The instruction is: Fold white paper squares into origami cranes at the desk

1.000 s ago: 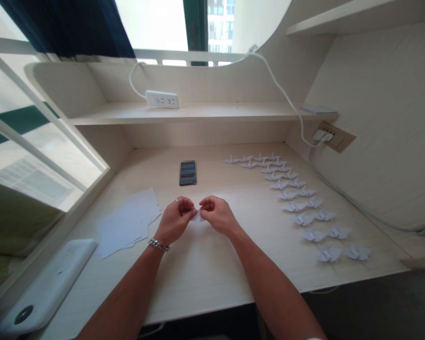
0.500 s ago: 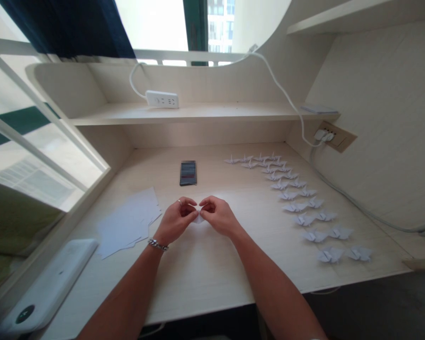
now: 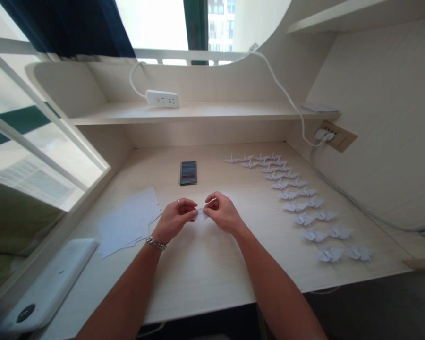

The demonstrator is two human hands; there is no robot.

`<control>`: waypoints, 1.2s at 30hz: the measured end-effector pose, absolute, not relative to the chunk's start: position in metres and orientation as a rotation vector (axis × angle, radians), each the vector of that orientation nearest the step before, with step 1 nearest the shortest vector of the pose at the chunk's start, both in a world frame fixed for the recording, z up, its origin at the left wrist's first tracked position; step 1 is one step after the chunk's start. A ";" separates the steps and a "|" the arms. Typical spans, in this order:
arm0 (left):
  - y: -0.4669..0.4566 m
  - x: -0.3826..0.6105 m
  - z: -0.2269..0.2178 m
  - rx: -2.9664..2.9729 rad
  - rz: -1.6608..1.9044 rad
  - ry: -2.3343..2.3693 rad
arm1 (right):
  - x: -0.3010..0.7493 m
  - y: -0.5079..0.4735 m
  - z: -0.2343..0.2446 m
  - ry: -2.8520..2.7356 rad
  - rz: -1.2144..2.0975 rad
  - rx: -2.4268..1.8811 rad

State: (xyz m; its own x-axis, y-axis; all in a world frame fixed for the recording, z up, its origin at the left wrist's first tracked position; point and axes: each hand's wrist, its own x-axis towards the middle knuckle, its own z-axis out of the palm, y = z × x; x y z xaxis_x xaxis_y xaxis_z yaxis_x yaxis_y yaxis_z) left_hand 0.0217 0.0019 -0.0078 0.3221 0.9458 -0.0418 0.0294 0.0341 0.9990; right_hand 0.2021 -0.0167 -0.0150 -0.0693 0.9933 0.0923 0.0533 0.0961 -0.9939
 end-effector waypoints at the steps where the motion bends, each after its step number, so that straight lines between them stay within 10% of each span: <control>1: 0.002 0.023 -0.009 1.334 0.945 1.001 | 0.202 -0.016 -0.015 -1.327 1.176 -1.154; 9: 0.002 0.024 -0.007 1.248 0.991 1.024 | 0.206 -0.011 -0.021 -1.261 1.212 -1.144; 17: 0.006 0.027 -0.016 1.214 1.152 1.180 | 0.197 -0.020 -0.016 -1.378 0.456 -1.371; 27: -0.006 0.040 -0.021 1.602 1.118 1.159 | 0.178 -0.009 -0.032 -1.107 1.191 -1.170; 36: -0.001 0.026 -0.009 1.744 1.148 1.391 | 0.185 -0.004 -0.032 -1.035 1.199 -1.236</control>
State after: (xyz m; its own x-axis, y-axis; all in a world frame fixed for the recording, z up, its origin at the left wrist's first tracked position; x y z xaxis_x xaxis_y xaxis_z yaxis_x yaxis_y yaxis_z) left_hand 0.0260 -0.0006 -0.0091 0.0668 0.9668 0.2467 0.4258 -0.2512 0.8692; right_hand 0.1847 -0.0045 -0.0325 0.1150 0.9918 -0.0566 -0.0890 -0.0464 -0.9949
